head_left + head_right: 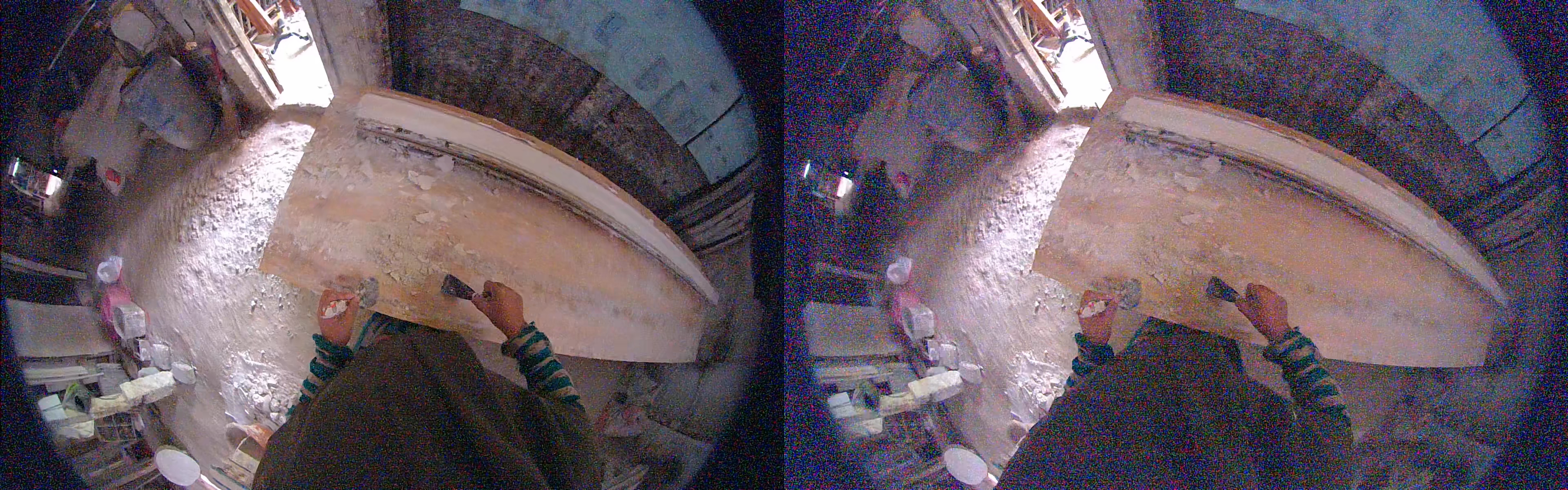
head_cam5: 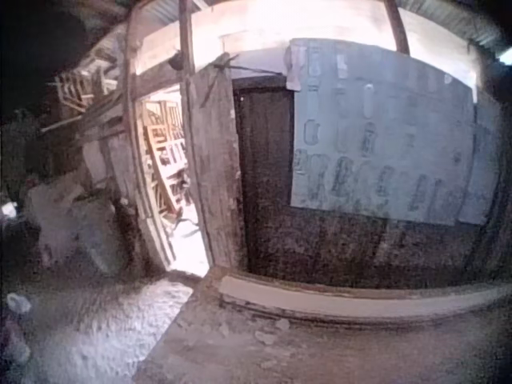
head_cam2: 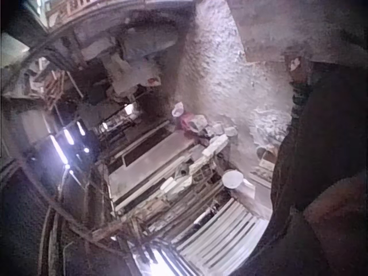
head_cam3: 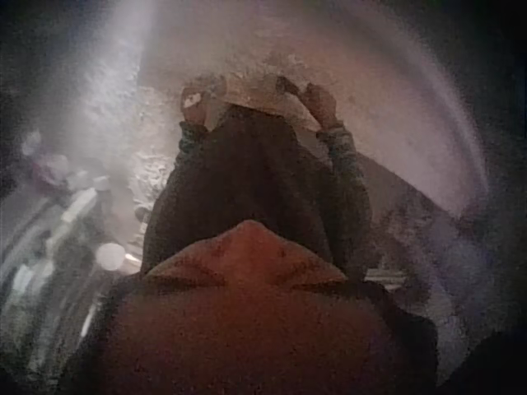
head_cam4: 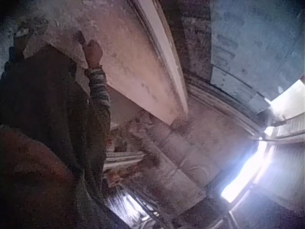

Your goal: The person scrapes a white powdery substance from a large wooden board using a small metal scraper. They repeatedly scrape the surface and wipe the residue with their hand, working along the length of the board.

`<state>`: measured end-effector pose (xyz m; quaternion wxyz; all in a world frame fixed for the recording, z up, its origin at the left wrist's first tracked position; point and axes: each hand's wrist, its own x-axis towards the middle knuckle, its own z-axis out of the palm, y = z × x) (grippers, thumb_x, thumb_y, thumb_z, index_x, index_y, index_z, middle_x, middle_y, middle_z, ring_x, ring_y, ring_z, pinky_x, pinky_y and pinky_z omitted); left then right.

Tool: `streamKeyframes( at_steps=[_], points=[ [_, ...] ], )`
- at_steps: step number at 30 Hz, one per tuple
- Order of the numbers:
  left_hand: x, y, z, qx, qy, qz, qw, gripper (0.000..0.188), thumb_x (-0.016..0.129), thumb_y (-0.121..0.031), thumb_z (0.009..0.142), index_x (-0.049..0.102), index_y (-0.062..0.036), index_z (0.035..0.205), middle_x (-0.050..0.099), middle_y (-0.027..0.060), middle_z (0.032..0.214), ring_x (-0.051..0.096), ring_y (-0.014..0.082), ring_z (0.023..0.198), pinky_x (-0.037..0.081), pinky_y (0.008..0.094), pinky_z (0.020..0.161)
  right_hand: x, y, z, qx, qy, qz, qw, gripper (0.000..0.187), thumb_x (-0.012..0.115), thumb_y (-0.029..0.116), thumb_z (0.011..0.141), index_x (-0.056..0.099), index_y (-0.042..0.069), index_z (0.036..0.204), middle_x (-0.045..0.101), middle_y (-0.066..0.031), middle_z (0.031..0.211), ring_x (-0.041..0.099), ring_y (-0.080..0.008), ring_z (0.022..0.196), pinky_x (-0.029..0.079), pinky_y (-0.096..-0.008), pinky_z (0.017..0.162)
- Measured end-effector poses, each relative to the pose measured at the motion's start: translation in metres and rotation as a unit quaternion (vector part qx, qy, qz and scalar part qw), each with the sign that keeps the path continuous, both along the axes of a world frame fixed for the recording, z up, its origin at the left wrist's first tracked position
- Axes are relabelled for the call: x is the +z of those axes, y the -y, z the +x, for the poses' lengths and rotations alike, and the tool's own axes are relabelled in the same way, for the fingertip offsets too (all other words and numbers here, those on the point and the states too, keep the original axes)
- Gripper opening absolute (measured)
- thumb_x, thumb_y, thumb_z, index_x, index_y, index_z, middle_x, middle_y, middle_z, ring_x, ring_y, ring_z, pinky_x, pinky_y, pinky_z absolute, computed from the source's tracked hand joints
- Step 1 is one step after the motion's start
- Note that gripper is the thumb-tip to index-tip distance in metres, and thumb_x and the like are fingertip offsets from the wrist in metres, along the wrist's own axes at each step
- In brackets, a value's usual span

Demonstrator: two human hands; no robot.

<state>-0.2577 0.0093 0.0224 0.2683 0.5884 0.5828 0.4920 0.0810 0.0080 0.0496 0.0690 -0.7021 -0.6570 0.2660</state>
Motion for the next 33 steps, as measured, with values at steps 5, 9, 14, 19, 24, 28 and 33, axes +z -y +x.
streamKeyframes(
  at_steps=[5,9,14,19,24,28,33],
  points=[
    [-0.015,0.001,0.003,-0.010,0.037,-0.006,0.999,0.016,0.070,-0.002,0.071,0.060,-0.0054,0.082,0.057,0.0072,0.080,0.056,0.0190,0.076,0.045,0.0317,0.069,-0.058,-0.039,-0.075,-0.024,-0.140,0.144,0.979,0.036,0.066,0.040,0.072,0.057,0.005,0.077,0.059,-0.0161,0.072,0.057,-0.0352,0.069,0.044,-0.0448,0.060],
    [-0.035,0.001,0.016,-0.055,0.087,-0.100,0.990,0.015,0.069,-0.003,0.072,0.060,-0.0064,0.083,0.059,0.0080,0.083,0.057,0.0193,0.077,0.047,0.0327,0.069,-0.019,-0.089,-0.091,0.020,-0.092,0.104,0.990,0.033,0.066,0.037,0.071,0.056,0.006,0.077,0.059,-0.0152,0.071,0.058,-0.0344,0.070,0.044,-0.0446,0.060],
    [-0.077,-0.014,0.101,-0.196,0.068,-0.129,0.970,0.013,0.068,-0.007,0.074,0.060,-0.0078,0.085,0.061,0.0091,0.087,0.059,0.0168,0.076,0.050,0.0325,0.067,0.029,-0.082,-0.048,0.039,-0.018,0.085,0.996,0.033,0.067,0.037,0.071,0.054,0.006,0.074,0.058,-0.0143,0.070,0.058,-0.0332,0.067,0.043,-0.0433,0.058],
    [-0.082,-0.048,0.105,-0.194,0.070,-0.238,0.949,0.014,0.067,-0.010,0.075,0.057,-0.0078,0.085,0.060,0.0061,0.086,0.057,0.0154,0.078,0.048,0.0318,0.071,0.032,-0.031,0.000,-0.084,0.010,0.091,0.992,0.036,0.069,0.038,0.070,0.054,0.005,0.070,0.057,-0.0135,0.064,0.057,-0.0314,0.060,0.042,-0.0409,0.053],
    [0.001,-0.098,0.006,-0.195,0.040,-0.185,0.962,0.014,0.063,-0.001,0.076,0.052,-0.0070,0.080,0.056,0.0010,0.078,0.054,0.0123,0.075,0.047,0.0289,0.074,0.019,0.030,0.036,-0.209,-0.017,0.075,0.975,0.035,0.072,0.034,0.069,0.054,0.005,0.067,0.057,-0.0125,0.061,0.056,-0.0285,0.056,0.041,-0.0387,0.051],
    [-0.020,-0.107,-0.022,-0.233,-0.085,0.012,0.969,0.015,0.063,0.002,0.074,0.052,-0.0073,0.078,0.055,0.0019,0.076,0.054,0.0106,0.076,0.047,0.0249,0.070,0.015,0.053,0.039,-0.228,-0.018,0.084,0.970,0.032,0.073,0.032,0.068,0.054,0.005,0.068,0.057,-0.0122,0.061,0.055,-0.0278,0.055,0.041,-0.0378,0.051],
    [-0.002,-0.126,-0.063,-0.127,0.055,-0.134,0.981,0.015,0.062,0.003,0.072,0.053,-0.0073,0.078,0.055,0.0024,0.079,0.053,0.0114,0.076,0.047,0.0255,0.070,0.008,0.075,0.041,-0.252,-0.025,0.063,0.965,0.032,0.072,0.030,0.069,0.053,0.004,0.067,0.058,-0.0126,0.062,0.056,-0.0285,0.057,0.041,-0.0384,0.052]
  ],
)
